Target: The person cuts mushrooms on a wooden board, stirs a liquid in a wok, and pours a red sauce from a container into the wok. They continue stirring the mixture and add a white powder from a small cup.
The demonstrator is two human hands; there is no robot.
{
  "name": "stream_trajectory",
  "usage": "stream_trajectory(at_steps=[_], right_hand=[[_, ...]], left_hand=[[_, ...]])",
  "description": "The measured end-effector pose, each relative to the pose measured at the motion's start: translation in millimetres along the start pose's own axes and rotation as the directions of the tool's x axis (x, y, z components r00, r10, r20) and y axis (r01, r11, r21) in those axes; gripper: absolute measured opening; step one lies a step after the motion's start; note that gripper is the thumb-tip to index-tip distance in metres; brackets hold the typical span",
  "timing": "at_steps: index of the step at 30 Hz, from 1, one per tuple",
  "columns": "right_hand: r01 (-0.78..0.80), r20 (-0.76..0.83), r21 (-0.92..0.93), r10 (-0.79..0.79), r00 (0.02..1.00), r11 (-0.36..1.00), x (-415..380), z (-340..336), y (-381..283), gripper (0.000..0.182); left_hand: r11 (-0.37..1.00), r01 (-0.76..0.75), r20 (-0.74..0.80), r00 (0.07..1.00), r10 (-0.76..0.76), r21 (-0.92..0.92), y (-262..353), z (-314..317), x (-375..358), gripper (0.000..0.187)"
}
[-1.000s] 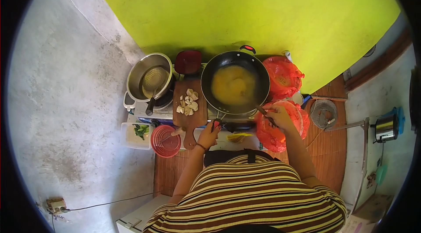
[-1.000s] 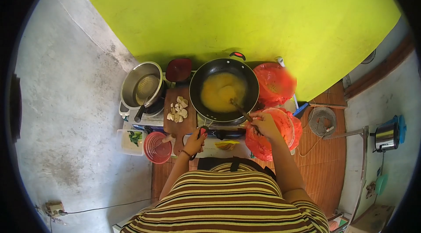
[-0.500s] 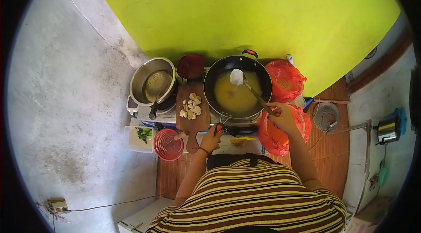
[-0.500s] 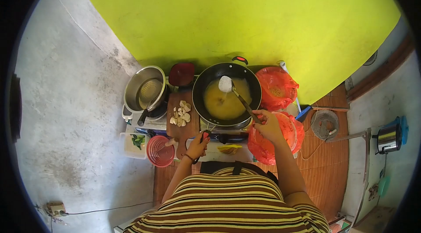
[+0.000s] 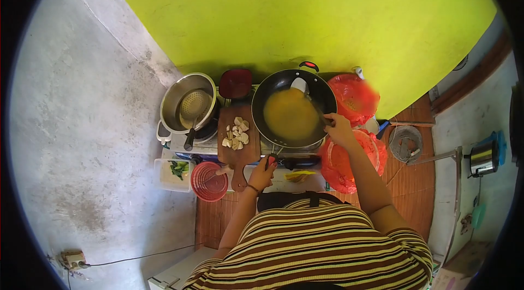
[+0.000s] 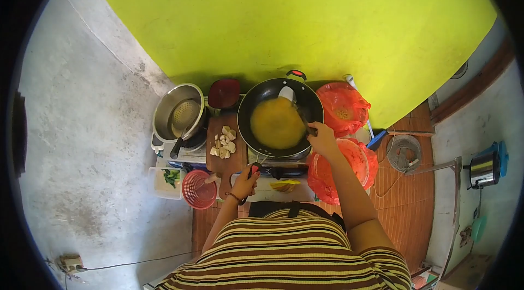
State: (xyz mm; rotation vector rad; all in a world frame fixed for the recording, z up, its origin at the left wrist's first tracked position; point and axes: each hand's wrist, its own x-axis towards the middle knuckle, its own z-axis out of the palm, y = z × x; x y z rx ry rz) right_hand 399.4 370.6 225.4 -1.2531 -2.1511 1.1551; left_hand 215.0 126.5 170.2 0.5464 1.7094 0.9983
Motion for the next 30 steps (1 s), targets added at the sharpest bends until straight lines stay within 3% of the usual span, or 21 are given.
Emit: stream_trajectory(at_steps=[4, 7, 16, 25, 28, 30], right_hand=[[-0.228, 0.16, 0.282, 0.189, 0.969, 0.932, -2.4, 13.0, -13.6, 0.042], [-0.206, 0.254, 0.346, 0.12, 0.96, 0.915, -1.3, 23.4, -5.7, 0.042], [-0.459, 0.505, 0.543, 0.163, 0.848, 0.703, -23.3, 10.2, -6.8, 0.039], [-0.381, 0.492, 0.546, 0.082, 0.867, 0.746, -58.3, -30.9, -11.6, 0.037], [-0.315, 0.442, 0.434, 0.105, 0.891, 0.844, -71.5, -54.5, -21.8, 0.034], [-0.175, 0.327, 0.305, 0.07, 0.942, 0.936, -80.7, -63.9, -25.0, 0.034]], left_hand=[[1.0, -0.006, 0.004, 1.0, 0.006, 0.019, 1.7, -0.4, -0.6, 0.058], [1.0, -0.01, -0.002, 1.0, 0.01, 0.011, 0.9, 0.0, -0.1, 0.058], [1.0, -0.018, 0.003, 1.0, 0.018, 0.026, -1.2, -0.4, 0.6, 0.058], [0.999, -0.017, 0.002, 1.0, 0.017, 0.048, 6.6, 0.0, -3.5, 0.054], [0.999, -0.02, 0.008, 1.0, 0.02, 0.039, 2.6, -0.6, -0.5, 0.054], [0.999, -0.013, 0.021, 1.0, 0.012, 0.031, -0.1, -0.9, 1.6, 0.055]])
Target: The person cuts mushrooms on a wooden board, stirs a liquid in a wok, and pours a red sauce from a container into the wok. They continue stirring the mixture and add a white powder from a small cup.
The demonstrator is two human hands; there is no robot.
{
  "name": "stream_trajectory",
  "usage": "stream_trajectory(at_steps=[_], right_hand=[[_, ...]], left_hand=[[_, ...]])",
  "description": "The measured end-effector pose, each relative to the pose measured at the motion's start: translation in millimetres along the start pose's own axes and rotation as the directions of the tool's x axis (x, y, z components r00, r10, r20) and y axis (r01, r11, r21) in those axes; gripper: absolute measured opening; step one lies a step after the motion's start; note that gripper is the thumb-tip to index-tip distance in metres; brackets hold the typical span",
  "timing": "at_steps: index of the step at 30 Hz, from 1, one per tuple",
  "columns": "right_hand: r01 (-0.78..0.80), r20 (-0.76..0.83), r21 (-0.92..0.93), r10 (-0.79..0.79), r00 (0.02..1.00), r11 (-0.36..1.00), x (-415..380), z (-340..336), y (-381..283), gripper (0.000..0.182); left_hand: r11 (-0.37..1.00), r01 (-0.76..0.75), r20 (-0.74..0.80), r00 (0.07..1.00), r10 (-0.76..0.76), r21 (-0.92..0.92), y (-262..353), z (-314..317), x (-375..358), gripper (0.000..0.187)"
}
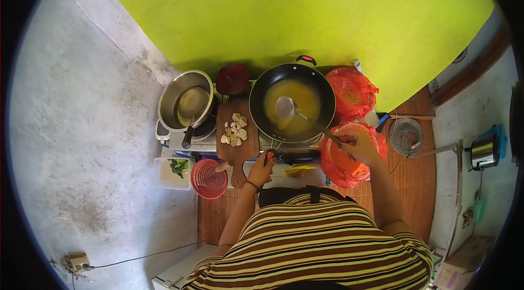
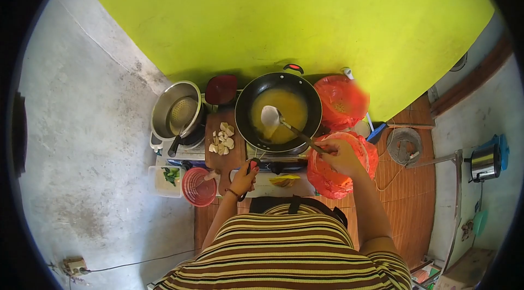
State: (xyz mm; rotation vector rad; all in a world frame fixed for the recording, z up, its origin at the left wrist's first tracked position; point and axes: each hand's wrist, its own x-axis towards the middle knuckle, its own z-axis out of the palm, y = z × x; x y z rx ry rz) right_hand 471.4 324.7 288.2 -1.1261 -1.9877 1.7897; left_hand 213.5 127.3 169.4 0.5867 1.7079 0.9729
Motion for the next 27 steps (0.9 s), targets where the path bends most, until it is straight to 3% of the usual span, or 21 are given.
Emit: stream_trajectory(at_steps=[2, 4, 10, 16, 22, 27], right_hand=[[0.103, -0.076, -0.251, -0.125, 0.989, 0.963, -12.9, -4.4, -3.9, 0.035], [0.193, -0.092, -0.539, -0.286, 0.954, 0.82, -26.5, -7.8, -8.5, 0.037], [0.229, -0.067, -0.757, -0.421, 0.904, 0.612, -50.5, -0.9, -1.7, 0.035], [0.212, -0.075, -0.794, -0.437, 0.896, 0.569, -41.7, 19.4, 20.1, 0.037], [0.267, -0.146, -0.728, -0.524, 0.839, 0.631, -10.3, 36.0, 38.4, 0.032], [0.27, -0.315, -0.438, -0.428, 0.847, 0.857, 20.3, 46.6, 39.1, 0.03]], left_hand=[[1.0, -0.009, -0.005, 1.0, 0.009, 0.006, 1.5, -0.1, -1.4, 0.055], [1.0, -0.015, -0.01, 1.0, 0.015, 0.004, 0.4, 0.0, -1.2, 0.056], [1.0, 0.005, -0.02, 1.0, -0.005, -0.014, -0.8, 0.7, -0.7, 0.054], [1.0, -0.012, -0.003, 1.0, 0.012, 0.006, -2.1, -0.7, 0.6, 0.05], [0.999, -0.016, -0.011, 1.0, 0.017, 0.031, 1.6, -0.1, -2.0, 0.05], [0.999, -0.023, -0.018, 1.0, 0.024, 0.026, -0.4, 0.8, -0.8, 0.052]])
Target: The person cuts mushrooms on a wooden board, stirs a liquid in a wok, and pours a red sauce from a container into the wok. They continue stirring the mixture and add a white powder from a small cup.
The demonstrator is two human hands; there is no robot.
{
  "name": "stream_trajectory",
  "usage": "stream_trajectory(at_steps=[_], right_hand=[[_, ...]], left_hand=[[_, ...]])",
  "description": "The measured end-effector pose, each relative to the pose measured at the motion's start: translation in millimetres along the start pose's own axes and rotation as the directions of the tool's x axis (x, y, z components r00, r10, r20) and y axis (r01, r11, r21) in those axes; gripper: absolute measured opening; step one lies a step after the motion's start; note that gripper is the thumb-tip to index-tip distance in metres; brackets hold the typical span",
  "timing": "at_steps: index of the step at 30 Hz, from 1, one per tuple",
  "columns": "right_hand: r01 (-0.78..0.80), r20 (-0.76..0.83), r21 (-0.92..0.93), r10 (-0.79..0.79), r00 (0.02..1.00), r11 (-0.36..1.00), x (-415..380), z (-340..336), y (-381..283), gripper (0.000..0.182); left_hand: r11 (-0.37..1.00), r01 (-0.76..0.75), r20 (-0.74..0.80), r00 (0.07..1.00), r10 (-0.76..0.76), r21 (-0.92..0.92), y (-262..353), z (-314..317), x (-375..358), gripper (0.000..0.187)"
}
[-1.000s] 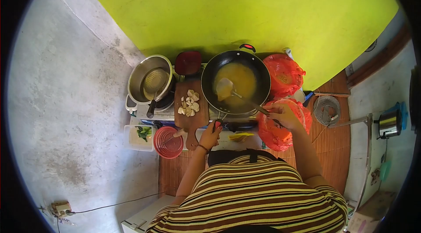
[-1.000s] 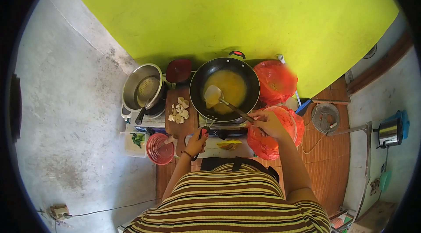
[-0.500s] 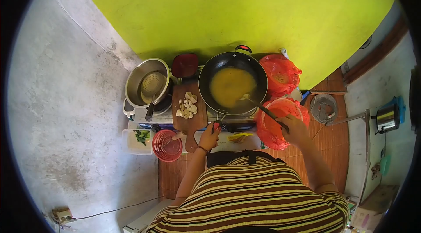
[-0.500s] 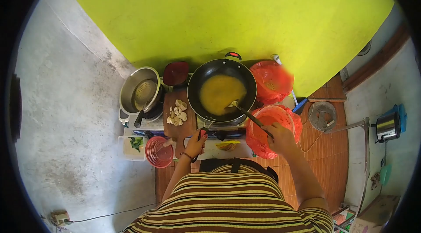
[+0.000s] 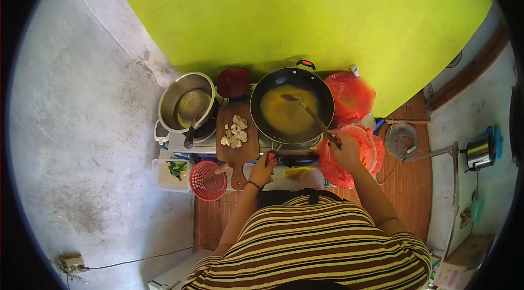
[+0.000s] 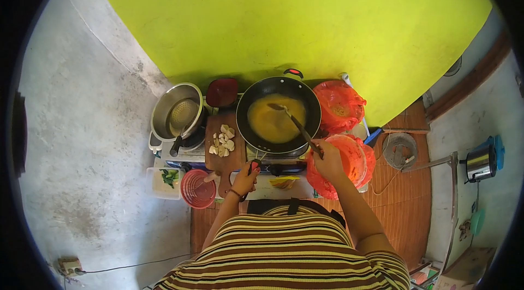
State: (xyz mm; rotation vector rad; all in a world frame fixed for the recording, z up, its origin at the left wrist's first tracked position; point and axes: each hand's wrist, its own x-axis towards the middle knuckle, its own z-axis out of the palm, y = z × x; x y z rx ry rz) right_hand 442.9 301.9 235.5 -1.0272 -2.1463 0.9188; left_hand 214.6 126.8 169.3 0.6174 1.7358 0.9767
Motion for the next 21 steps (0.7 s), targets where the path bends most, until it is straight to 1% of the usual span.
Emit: stream_trajectory(at_steps=[1, 4, 7, 13, 16, 19, 21], right_hand=[[-0.053, -0.013, 0.064, 0.054, 0.998, 0.997, 3.9, 2.8, 0.9, 0.03], [-0.166, -0.006, 0.06, 0.167, 0.986, 0.984, 14.4, 5.1, 7.6, 0.029], [-0.377, 0.1, 0.316, 0.364, 0.926, 0.871, 17.0, 4.2, 8.9, 0.03], [-0.543, 0.338, 0.478, 0.427, 0.839, 0.69, 10.1, 6.0, 16.1, 0.032], [-0.639, 0.453, 0.549, 0.451, 0.769, 0.538, 7.5, 5.1, 10.8, 0.031], [-0.689, 0.56, 0.59, 0.401, 0.725, 0.422, 5.4, 1.4, 5.2, 0.031], [-0.676, 0.563, 0.616, 0.375, 0.737, 0.404, 4.6, 0.9, 5.8, 0.031]], left_hand=[[1.0, -0.001, -0.003, 1.0, 0.001, -0.001, 0.6, -0.1, -0.3, 0.053], [1.0, -0.003, -0.006, 1.0, 0.003, -0.004, 1.7, 0.5, -1.3, 0.053], [1.0, -0.008, -0.014, 1.0, 0.008, -0.006, 0.0, 0.6, 0.2, 0.053], [1.0, -0.006, -0.019, 1.0, 0.005, -0.016, 2.6, 1.1, -2.1, 0.049], [0.999, -0.018, -0.026, 1.0, 0.017, -0.05, -2.7, 2.3, 0.8, 0.045], [0.998, -0.021, -0.02, 1.0, 0.019, -0.063, -3.9, 2.4, 2.6, 0.044], [0.998, -0.017, -0.018, 1.0, 0.016, -0.054, -3.6, 2.1, 2.0, 0.044]])
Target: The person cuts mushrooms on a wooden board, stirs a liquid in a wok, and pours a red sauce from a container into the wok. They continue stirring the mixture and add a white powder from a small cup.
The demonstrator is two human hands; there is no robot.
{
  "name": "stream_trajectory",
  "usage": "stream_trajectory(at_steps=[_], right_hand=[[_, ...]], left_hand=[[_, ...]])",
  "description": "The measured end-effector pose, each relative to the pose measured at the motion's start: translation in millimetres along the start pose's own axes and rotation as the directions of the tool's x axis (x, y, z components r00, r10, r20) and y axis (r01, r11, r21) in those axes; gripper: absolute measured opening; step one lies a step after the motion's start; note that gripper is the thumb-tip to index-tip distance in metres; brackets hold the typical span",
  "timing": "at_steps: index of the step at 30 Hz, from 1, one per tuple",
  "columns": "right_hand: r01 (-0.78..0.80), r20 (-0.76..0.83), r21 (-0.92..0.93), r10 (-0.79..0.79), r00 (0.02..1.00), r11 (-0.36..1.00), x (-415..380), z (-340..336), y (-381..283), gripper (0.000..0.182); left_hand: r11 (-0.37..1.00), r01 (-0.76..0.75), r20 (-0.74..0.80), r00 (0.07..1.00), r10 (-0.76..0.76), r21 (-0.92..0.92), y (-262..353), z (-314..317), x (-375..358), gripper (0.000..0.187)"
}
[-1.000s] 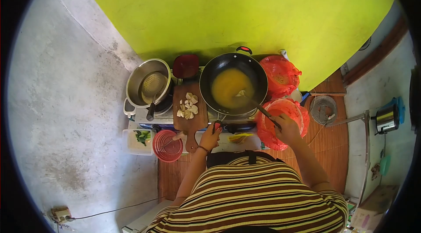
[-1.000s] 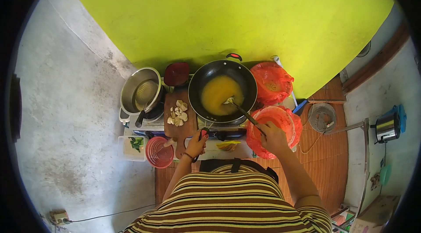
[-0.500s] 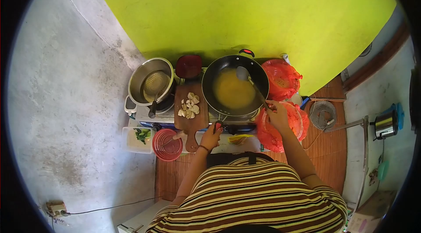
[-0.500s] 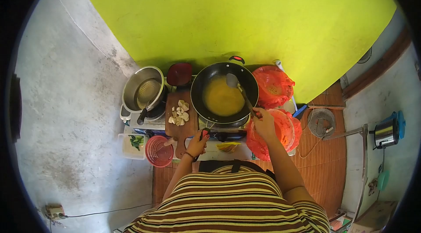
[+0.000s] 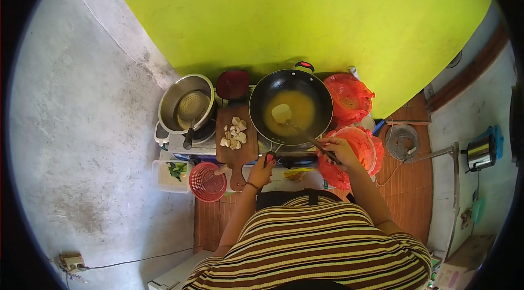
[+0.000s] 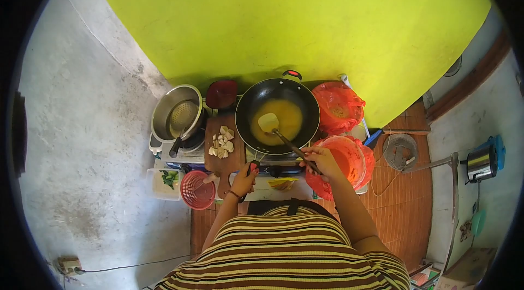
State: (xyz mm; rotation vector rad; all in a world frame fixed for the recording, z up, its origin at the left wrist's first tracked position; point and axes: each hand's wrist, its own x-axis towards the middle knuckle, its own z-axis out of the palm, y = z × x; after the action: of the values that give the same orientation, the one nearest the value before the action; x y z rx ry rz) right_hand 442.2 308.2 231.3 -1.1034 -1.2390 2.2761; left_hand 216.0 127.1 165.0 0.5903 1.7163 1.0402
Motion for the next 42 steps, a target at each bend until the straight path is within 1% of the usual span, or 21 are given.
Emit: stream_trajectory(at_steps=[1, 3, 4, 5, 7, 10, 13, 16, 19, 22, 25, 28, 31, 34, 37, 42], right_hand=[[0.006, 0.011, 0.016, -0.007, 1.0, 1.0, -0.8, 0.1, 1.3, 0.031], [0.116, 0.006, -0.077, -0.116, 0.993, 0.99, -3.0, 3.0, 0.5, 0.032], [0.169, 0.004, -0.123, -0.17, 0.985, 0.978, -4.3, 3.5, 0.5, 0.032], [0.219, -0.027, -0.233, -0.231, 0.973, 0.948, -3.7, 2.8, 1.4, 0.033], [0.291, -0.066, -0.447, -0.356, 0.932, 0.846, -1.4, 1.0, 3.5, 0.034], [0.302, -0.118, -0.538, -0.426, 0.897, 0.787, 0.4, -1.5, 1.0, 0.037], [0.253, -0.194, -0.525, -0.404, 0.894, 0.813, 0.3, -4.1, -1.1, 0.036], [0.184, -0.25, -0.448, -0.32, 0.914, 0.875, -1.0, -3.9, -1.2, 0.035], [0.116, -0.227, -0.348, -0.203, 0.952, 0.93, -4.7, -2.0, -4.0, 0.036], [0.092, -0.201, -0.299, -0.157, 0.967, 0.95, -4.1, -1.3, 1.1, 0.036], [0.03, -0.193, -0.121, -0.053, 0.98, 0.992, -5.2, 1.8, -1.1, 0.034], [0.019, -0.099, -0.015, -0.021, 0.995, 1.0, -6.0, -1.4, -2.2, 0.032], [0.057, -0.074, -0.033, -0.059, 0.996, 0.998, -8.5, 1.0, -4.3, 0.034], [0.135, -0.056, -0.088, -0.14, 0.989, 0.987, -11.9, 4.1, -8.3, 0.034], [0.196, -0.092, -0.219, -0.22, 0.971, 0.956, -13.8, 6.9, -10.7, 0.033], [0.203, -0.123, -0.331, -0.256, 0.959, 0.922, -12.4, 6.5, -9.9, 0.032]], left_hand=[[1.0, 0.008, 0.002, 1.0, -0.009, 0.012, 0.4, -0.2, -1.6, 0.048], [0.999, 0.021, 0.006, 1.0, -0.021, 0.037, 4.0, -1.0, -2.9, 0.056], [0.999, 0.019, 0.004, 1.0, -0.02, 0.039, 3.6, -0.8, -2.9, 0.057], [0.999, 0.016, 0.003, 1.0, -0.016, 0.042, 2.9, -0.7, -2.3, 0.057], [0.999, 0.016, 0.001, 1.0, -0.016, 0.044, 1.4, -0.9, -0.9, 0.057], [0.999, 0.022, 0.006, 1.0, -0.022, 0.04, 1.8, -1.0, -0.5, 0.056], [0.999, 0.027, 0.005, 1.0, -0.027, 0.036, 5.5, -1.4, -2.6, 0.055], [0.999, 0.033, 0.004, 0.999, -0.033, 0.035, 3.5, -0.9, -1.7, 0.056], [0.999, 0.035, 0.012, 0.999, -0.035, 0.021, -2.9, -1.5, 2.6, 0.056], [0.999, 0.027, 0.003, 1.0, -0.027, 0.03, -5.4, -1.2, 3.7, 0.057], [0.999, 0.029, -0.001, 1.0, -0.029, 0.035, -2.2, -0.8, 1.8, 0.057], [0.999, 0.034, 0.008, 0.999, -0.034, 0.039, 1.5, -1.1, -0.2, 0.057], [0.999, 0.037, 0.012, 0.999, -0.037, 0.007, -2.9, -1.1, 1.5, 0.057], [0.999, 0.037, 0.006, 0.999, -0.037, 0.009, 1.5, -0.7, -0.9, 0.057], [0.999, 0.035, -0.006, 0.999, -0.035, 0.012, 5.3, 0.5, -3.2, 0.056], [0.999, 0.032, -0.011, 0.999, -0.032, -0.003, 2.0, 0.2, -1.9, 0.055]])
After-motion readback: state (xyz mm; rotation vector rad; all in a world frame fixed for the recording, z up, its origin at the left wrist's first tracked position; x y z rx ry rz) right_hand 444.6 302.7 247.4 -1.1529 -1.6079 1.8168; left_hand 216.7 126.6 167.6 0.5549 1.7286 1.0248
